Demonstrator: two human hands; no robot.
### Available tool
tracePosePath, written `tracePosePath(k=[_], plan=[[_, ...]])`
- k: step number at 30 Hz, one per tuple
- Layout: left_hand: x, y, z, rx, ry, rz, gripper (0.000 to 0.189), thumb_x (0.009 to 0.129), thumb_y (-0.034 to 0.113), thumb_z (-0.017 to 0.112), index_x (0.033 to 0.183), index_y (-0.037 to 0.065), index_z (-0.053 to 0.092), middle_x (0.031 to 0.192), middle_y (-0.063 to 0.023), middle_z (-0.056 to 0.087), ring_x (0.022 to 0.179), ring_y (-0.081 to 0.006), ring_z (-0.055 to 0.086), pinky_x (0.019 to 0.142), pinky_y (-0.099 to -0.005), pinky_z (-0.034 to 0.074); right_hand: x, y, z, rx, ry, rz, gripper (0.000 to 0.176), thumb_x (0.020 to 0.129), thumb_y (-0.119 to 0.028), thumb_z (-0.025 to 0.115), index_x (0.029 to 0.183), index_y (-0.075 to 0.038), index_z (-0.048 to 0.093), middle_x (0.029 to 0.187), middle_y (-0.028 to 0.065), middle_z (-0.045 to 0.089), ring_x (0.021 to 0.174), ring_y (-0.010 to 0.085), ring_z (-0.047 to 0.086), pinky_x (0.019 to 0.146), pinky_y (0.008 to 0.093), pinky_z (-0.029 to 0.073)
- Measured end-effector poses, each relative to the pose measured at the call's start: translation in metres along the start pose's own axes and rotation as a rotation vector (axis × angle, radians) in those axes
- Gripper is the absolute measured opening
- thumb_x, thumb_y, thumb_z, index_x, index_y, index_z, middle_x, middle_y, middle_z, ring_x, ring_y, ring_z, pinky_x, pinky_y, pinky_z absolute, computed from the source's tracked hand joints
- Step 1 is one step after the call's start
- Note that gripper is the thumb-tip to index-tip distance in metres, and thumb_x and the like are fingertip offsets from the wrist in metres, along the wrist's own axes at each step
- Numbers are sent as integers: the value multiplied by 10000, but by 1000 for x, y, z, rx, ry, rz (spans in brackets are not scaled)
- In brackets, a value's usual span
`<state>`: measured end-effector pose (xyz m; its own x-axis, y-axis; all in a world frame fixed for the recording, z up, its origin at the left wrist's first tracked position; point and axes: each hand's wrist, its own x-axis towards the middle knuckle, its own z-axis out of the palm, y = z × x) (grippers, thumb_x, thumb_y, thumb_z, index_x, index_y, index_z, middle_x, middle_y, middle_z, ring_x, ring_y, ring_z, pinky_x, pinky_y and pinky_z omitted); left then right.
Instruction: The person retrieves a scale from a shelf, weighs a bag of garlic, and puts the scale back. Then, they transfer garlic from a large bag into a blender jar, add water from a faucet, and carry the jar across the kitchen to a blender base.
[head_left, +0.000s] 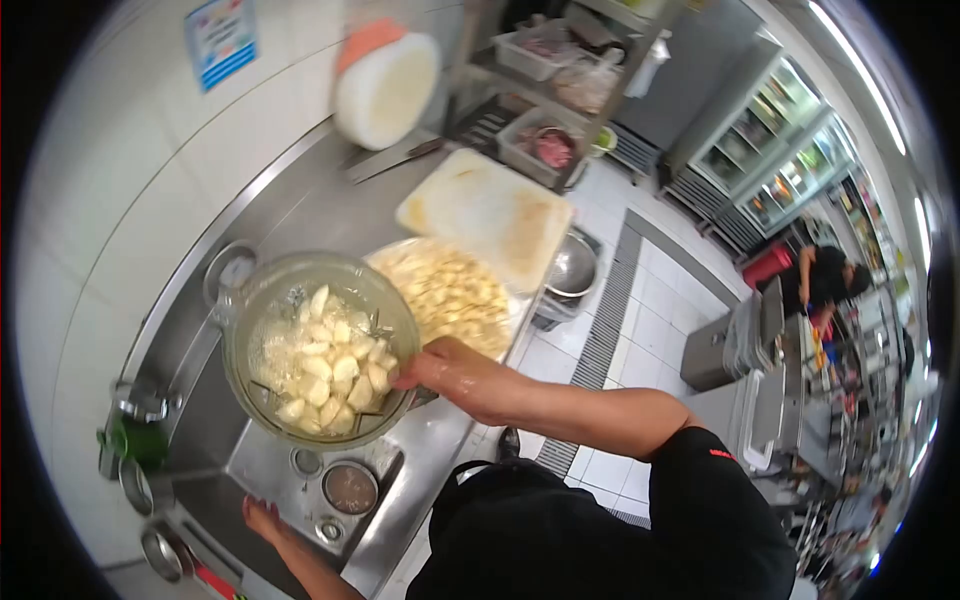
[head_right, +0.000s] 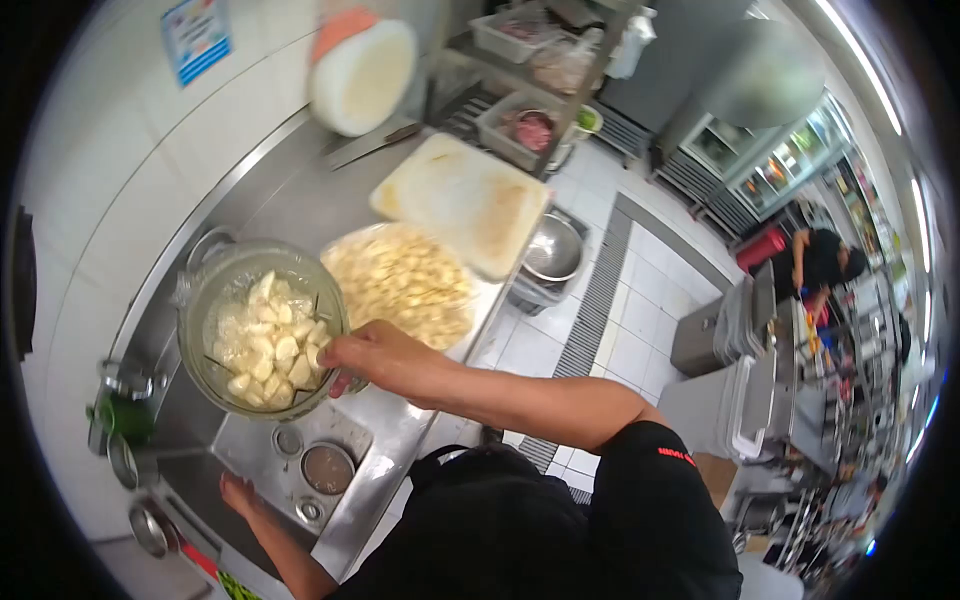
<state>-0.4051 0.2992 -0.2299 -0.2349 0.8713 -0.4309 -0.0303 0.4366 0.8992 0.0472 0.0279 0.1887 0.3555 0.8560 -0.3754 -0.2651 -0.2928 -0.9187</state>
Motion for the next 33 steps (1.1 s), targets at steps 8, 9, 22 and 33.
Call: tracePosePath(k=[8,9,22,33], plan=[[-223,147,220,208,-38,636,425,984,327,549,1122,-71,603,1123,-100,588,981,-209,552,849,-311,437,-158,-19,-217,75,315,-257,487,859,-338,561,1033,106,662,996,156,682,855,198,643,922,303,383],[-253,147,251,196,-69,654,425,984,327,549,1122,-71,603,1123,-100,588,981,-209,552,849,-311,437,-178,-13,-249,40,369,-252,492,860,-339,567,1034,110,662,1000,157,681,844,195,644,882,293,409],[-608,-50,501,551,-1192,1104,122,909,106,548,933,-9,578,918,-151,601,860,-272,582,783,-354,467,-318,244,-520,164,1138,108,461,831,-336,608,927,105,702,817,164,716,798,188,651,765,291,478],[-476,-322,627,1382,-2137,1058,249,880,202,604,1089,102,696,979,-127,692,910,-303,659,848,-414,511,-409,353,-623,724,1801,223,445,834,-264,584,1019,136,648,761,201,698,720,219,613,712,313,432]])
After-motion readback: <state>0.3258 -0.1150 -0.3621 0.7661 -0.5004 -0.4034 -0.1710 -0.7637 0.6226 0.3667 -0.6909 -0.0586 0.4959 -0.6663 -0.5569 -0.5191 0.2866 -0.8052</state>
